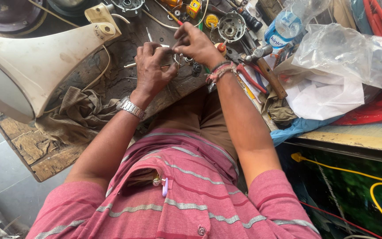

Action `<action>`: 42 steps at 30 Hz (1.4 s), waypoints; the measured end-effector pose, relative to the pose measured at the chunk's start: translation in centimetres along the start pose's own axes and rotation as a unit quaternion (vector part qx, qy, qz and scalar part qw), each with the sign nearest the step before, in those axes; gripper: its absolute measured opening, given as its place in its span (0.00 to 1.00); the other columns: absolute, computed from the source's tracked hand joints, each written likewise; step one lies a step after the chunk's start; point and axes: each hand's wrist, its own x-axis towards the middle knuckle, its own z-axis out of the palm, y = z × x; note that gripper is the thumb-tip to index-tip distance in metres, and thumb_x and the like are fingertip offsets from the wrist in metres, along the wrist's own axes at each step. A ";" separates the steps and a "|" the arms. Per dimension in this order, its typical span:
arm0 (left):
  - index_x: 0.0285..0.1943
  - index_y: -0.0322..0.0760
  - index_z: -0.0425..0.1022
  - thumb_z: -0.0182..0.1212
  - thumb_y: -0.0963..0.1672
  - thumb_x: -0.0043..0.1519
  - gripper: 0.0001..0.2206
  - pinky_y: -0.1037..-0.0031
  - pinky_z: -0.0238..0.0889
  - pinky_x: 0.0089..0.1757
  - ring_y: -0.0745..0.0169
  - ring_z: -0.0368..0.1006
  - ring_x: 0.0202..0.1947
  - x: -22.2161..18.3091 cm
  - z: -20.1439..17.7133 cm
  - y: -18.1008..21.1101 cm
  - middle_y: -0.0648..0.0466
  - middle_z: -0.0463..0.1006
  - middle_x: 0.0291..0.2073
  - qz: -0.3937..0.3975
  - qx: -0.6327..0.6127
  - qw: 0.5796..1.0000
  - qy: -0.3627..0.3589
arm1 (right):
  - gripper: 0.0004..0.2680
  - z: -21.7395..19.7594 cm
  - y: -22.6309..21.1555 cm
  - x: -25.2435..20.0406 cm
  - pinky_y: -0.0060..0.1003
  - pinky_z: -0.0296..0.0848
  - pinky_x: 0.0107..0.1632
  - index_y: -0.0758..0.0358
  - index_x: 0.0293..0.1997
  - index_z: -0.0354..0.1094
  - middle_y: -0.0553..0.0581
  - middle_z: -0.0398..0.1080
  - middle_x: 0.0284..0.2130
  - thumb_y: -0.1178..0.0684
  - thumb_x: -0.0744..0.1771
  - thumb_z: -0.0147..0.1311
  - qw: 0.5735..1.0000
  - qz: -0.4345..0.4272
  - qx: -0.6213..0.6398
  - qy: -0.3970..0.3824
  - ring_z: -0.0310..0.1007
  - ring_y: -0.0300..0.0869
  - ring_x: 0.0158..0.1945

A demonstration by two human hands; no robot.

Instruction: The person sits at a cluttered workbench and repairs a cylindrical electrical component, likely a motor or generator. They use a screwdriver to adjust parts, a hammer to tap the shaft, and a cloth to wipe the component, then reassemble small parts by hand.

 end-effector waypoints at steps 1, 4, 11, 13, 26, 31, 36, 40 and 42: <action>0.54 0.40 0.78 0.73 0.46 0.56 0.18 0.58 0.60 0.53 0.48 0.64 0.54 0.1 0.0 0.0 0.46 0.69 0.52 -0.003 0.001 1.000 -0.003 | 0.10 0.1 0.0 -0.5 0.31 0.80 0.49 0.62 0.49 0.64 0.53 0.76 0.43 0.62 0.66 0.60 0.999 0.005 -0.005 0.044 0.82 0.37 0.46; 0.56 0.39 0.78 0.73 0.47 0.56 0.20 0.56 0.60 0.54 0.47 0.63 0.55 0.2 -0.3 0.1 0.45 0.69 0.54 -0.013 0.002 1.000 -0.012 | 0.06 0.7 -0.1 -3.7 0.31 0.83 0.48 0.62 0.49 0.67 0.54 0.78 0.43 0.61 0.68 0.58 0.982 -0.046 -0.012 0.185 0.82 0.37 0.46; 0.57 0.39 0.77 0.74 0.48 0.59 0.20 0.55 0.60 0.56 0.42 0.61 0.58 0.0 -0.8 -0.3 0.42 0.68 0.56 -0.014 -0.024 0.999 -0.035 | 0.04 0.6 0.4 -14.3 0.41 0.74 0.44 0.63 0.44 0.73 0.58 0.76 0.38 0.62 0.67 0.61 0.874 -0.051 -0.243 0.418 0.76 0.46 0.42; 0.58 0.40 0.77 0.73 0.47 0.60 0.19 0.55 0.61 0.57 0.42 0.61 0.59 -0.2 -1.1 -0.7 0.42 0.68 0.56 -0.020 -0.032 0.999 -0.037 | 0.05 0.1 1.0 -15.6 0.43 0.72 0.51 0.62 0.45 0.72 0.57 0.76 0.41 0.63 0.67 0.61 0.860 -0.044 -0.275 0.427 0.75 0.49 0.47; 0.60 0.45 0.74 0.71 0.45 0.62 0.18 0.58 0.65 0.58 0.42 0.62 0.62 -1.5 -2.4 -1.8 0.43 0.66 0.59 -0.059 -0.122 0.990 -0.050 | 0.10 -1.5 2.1 -17.5 0.45 0.68 0.58 0.60 0.48 0.73 0.56 0.74 0.49 0.63 0.64 0.63 0.827 -0.045 -0.340 0.446 0.71 0.52 0.55; 0.62 0.45 0.71 0.70 0.47 0.64 0.19 0.61 0.67 0.57 0.44 0.63 0.63 -2.2 -2.5 -2.5 0.43 0.64 0.59 -0.072 -0.152 0.984 -0.051 | 0.07 -0.7 -0.9 -15.4 0.42 0.74 0.54 0.61 0.51 0.71 0.57 0.73 0.48 0.63 0.68 0.59 0.824 -0.135 -0.295 0.465 0.72 0.50 0.54; 0.62 0.43 0.72 0.71 0.47 0.65 0.18 0.59 0.65 0.57 0.45 0.64 0.60 -2.6 -1.1 -2.1 0.43 0.66 0.58 -0.050 -0.085 0.995 0.013 | 0.06 6.2 -3.2 -13.7 0.42 0.75 0.57 0.61 0.49 0.72 0.57 0.73 0.46 0.61 0.68 0.60 0.882 -0.169 -0.228 0.376 0.74 0.49 0.53; 0.61 0.41 0.72 0.71 0.47 0.65 0.19 0.58 0.63 0.55 0.44 0.64 0.57 -2.0 -0.4 -1.6 0.43 0.66 0.57 -0.054 -0.044 0.997 0.034 | 0.09 9.9 -2.1 -13.3 0.45 0.72 0.56 0.62 0.48 0.71 0.59 0.72 0.45 0.61 0.65 0.61 0.897 -0.137 -0.230 0.353 0.73 0.53 0.52; 0.61 0.41 0.72 0.72 0.47 0.65 0.19 0.57 0.61 0.55 0.44 0.64 0.57 -2.4 -0.4 -1.7 0.43 0.67 0.58 -0.059 -0.034 0.997 0.029 | 0.09 10.4 -0.4 -13.8 0.46 0.72 0.54 0.62 0.48 0.72 0.60 0.72 0.45 0.60 0.65 0.61 0.894 -0.096 -0.233 0.370 0.73 0.53 0.51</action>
